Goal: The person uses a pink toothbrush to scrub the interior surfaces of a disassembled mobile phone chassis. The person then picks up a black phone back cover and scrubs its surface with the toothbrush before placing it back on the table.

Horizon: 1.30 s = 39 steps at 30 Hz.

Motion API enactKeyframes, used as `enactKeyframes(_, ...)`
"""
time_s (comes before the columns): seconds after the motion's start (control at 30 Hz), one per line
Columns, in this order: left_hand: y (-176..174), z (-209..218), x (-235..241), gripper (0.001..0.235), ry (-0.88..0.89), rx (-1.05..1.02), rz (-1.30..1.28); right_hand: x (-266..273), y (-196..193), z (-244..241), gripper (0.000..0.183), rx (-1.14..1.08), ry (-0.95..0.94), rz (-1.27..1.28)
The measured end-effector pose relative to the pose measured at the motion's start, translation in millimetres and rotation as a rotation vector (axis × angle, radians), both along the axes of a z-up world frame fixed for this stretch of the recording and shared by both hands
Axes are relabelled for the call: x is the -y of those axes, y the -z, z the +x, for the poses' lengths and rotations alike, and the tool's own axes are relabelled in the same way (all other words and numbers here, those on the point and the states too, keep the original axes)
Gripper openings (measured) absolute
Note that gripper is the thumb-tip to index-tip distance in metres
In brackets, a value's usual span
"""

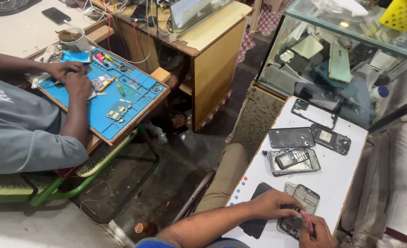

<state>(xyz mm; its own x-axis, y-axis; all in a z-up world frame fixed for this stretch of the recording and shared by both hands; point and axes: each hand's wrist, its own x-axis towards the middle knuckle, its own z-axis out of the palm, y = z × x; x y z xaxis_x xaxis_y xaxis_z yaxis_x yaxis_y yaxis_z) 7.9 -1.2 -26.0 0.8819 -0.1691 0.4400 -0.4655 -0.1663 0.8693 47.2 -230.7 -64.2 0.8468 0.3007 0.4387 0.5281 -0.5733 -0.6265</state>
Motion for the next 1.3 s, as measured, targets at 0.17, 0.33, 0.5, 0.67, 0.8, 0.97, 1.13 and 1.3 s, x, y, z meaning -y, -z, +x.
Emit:
enactKeyframes(0.17,0,2,0,0.027,-0.001,-0.004,0.025,-8,-11,-4,0.015,0.012,-0.033,0.084)
enactKeyframes(0.33,1,3,-1,0.025,-0.001,0.009,0.044,-3,-20,-1,0.022,0.11,-0.181,0.045)
enactKeyframes(0.5,2,4,-1,0.024,-0.012,0.014,0.072,-5,-23,-2,0.021,-0.004,-0.128,0.016)
enactKeyframes(0.67,1,2,-3,0.022,0.018,-0.026,0.024,-9,-37,-8,0.022,-0.082,-0.103,-0.005)
enactKeyframes(0.8,-4,2,-3,0.018,0.009,0.012,0.057,-14,-52,-21,0.017,0.029,-0.048,-0.105)
enactKeyframes(0.97,-18,-3,-2,0.027,0.004,0.021,0.1,-22,-63,-26,0.014,-0.03,0.019,-0.002)
enactKeyframes(1.13,-21,-5,-3,0.021,-0.009,0.051,0.129,-25,-64,-25,0.013,-0.043,0.005,0.053)
enactKeyframes(1.3,-18,-4,-2,0.015,-0.008,0.106,0.1,-30,-63,-30,0.011,0.025,-0.002,0.133)
